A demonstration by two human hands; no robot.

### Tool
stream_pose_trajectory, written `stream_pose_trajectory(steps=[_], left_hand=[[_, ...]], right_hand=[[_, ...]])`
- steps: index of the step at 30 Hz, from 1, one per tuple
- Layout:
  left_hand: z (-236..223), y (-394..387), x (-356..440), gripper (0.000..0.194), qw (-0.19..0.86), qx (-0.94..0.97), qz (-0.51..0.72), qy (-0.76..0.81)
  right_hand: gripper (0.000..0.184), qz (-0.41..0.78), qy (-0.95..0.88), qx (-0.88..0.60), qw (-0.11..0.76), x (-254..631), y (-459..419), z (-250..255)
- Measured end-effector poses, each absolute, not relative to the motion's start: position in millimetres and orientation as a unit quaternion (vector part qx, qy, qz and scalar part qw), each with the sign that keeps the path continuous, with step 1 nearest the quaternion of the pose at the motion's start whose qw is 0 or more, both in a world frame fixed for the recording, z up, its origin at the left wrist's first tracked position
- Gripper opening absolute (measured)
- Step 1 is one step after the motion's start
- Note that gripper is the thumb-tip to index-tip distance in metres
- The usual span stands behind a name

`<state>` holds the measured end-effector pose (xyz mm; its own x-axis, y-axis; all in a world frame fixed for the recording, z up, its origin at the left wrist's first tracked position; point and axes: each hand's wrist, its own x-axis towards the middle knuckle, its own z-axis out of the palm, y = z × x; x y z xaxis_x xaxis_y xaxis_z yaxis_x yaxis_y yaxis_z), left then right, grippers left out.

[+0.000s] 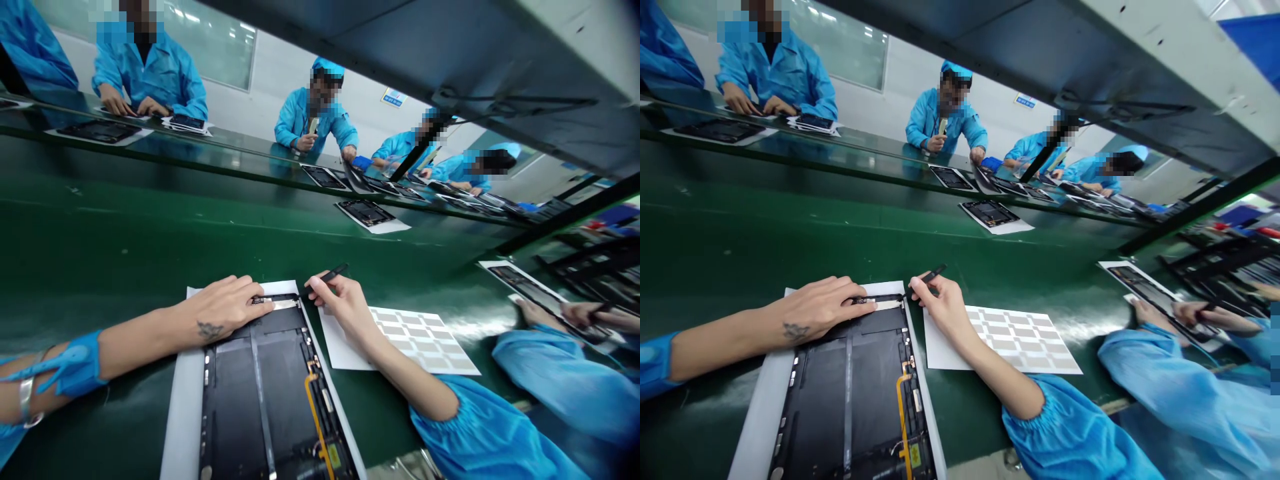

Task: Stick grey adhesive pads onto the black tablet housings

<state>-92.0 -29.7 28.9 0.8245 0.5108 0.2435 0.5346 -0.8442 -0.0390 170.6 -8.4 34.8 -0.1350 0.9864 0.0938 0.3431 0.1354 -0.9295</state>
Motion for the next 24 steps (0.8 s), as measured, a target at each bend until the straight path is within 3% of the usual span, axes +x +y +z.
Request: stream_pose_trajectory(steps=[4,8,13,16,24], left_hand=[[40,-28,-84,0.043,0.064,-0.953,-0.052,-0.292],[48,-22,-65,0.049,0.102,-0.951,0.009,-0.290],[46,-20,-56,0.052,0.125,-0.950,0.002,-0.287],[42,-24,-71,0.040,0.091,-0.951,-0.024,-0.294],[29,-30,-107,0.038,-0.014,-0.952,-0.206,-0.225]], right_hand=[[0.038,0.381,-0.657,-0.484,0.434,171,-8,41],[0.024,0.283,-0.777,-0.376,0.418,162,-9,60],[0.016,0.164,-0.913,-0.253,0.276,147,1,71],[0.014,0.100,-0.949,-0.234,0.186,141,9,71],[0.012,0.057,-0.978,-0.201,0.006,126,10,73]])
